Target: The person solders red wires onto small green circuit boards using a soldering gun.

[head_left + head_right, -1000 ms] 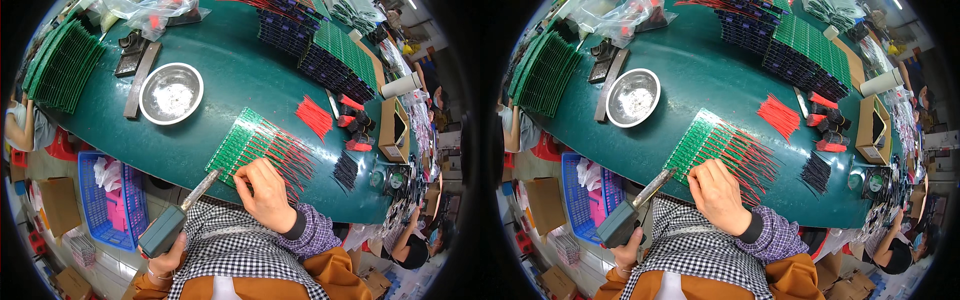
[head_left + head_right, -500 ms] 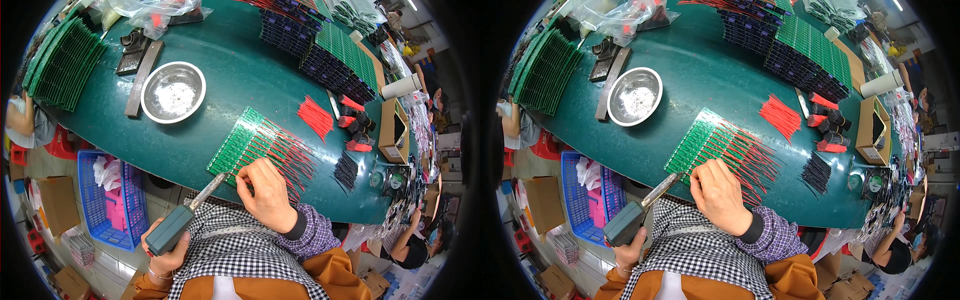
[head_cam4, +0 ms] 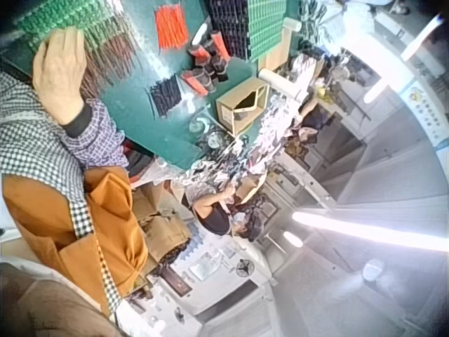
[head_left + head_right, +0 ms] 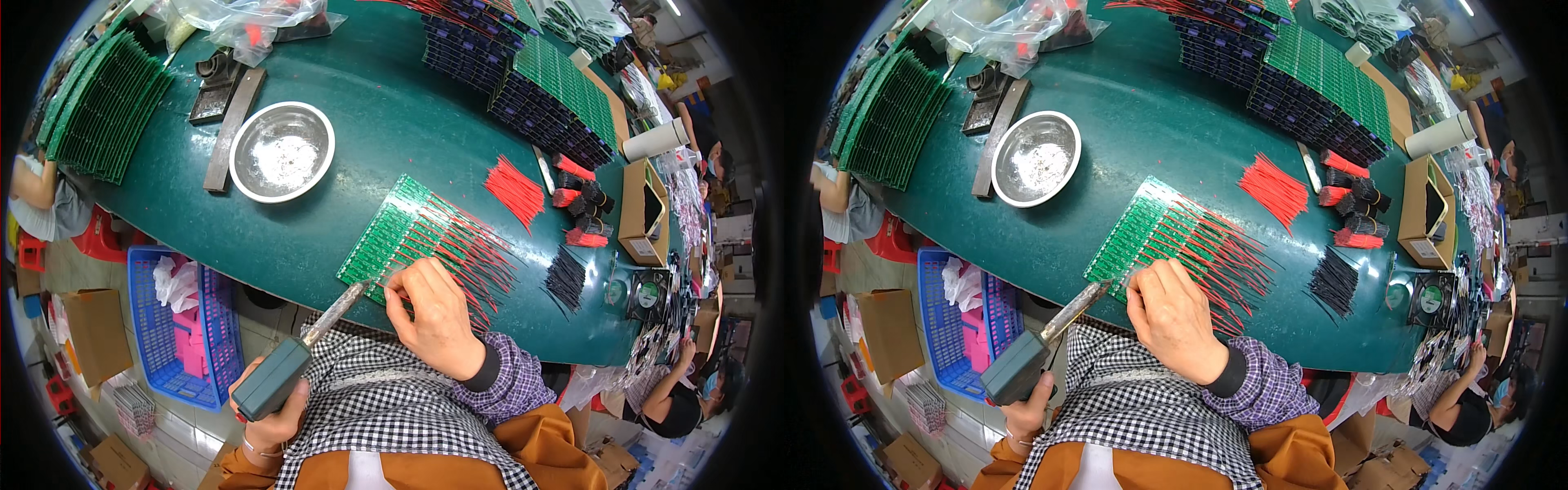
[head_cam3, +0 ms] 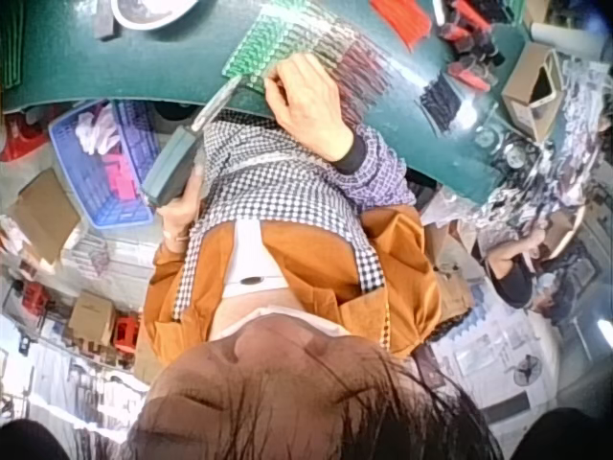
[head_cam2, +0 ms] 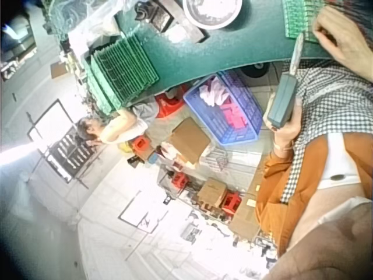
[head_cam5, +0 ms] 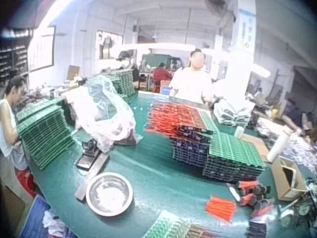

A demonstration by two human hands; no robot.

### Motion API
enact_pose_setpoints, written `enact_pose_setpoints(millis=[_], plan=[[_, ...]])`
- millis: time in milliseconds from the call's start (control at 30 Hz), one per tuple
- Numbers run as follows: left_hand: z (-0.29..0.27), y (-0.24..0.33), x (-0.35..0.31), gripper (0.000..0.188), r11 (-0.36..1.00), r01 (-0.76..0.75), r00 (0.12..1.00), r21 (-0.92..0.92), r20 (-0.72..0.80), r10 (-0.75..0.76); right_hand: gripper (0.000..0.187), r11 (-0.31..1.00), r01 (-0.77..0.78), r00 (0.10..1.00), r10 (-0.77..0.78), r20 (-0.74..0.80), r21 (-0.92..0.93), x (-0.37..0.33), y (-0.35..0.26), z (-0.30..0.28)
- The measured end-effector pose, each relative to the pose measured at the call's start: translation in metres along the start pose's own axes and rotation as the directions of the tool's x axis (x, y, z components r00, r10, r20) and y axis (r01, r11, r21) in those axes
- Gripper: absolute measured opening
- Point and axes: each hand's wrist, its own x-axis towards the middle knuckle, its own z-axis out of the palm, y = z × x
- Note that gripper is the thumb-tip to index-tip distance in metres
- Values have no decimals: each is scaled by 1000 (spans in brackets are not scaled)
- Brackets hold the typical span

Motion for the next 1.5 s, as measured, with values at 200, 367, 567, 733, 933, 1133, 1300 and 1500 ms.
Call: enact_pose_setpoints(millis=[200,367,567,733,933,1133,1300,1500], plan=[[0,1,0,28,1000,-18,1000,-12,-18,18,19,1000,-4,1000,4,13,1,0,0,-1],[0,-4,-4,29,1000,-17,1000,3,-25,17,19,1000,-7,1000,7,4,12,0,0,0],[2,-13,-7,28,955,-233,972,186,9,235,17,1000,-26,999,26,35,13,1,-2,-5],[0,-8,-7,25,981,-164,986,108,-6,165,11,997,-1,999,-2,-37,-80,14,14,-41],[5,10,-8,21,982,90,991,-165,-83,-104,9,864,-165,966,44,-255,-476,44,126,-95],[6,-3,-12,26,999,-36,993,-11,-116,35,7,880,-196,967,99,-236,-433,44,156,-90],[1,-13,-17,27,995,-43,996,94,-71,50,6,879,-160,960,33,-278,-449,43,156,-90],[2,-8,-17,28,999,-45,994,9,-99,46,8,941,-146,931,26,-364,-307,39,88,-92]])
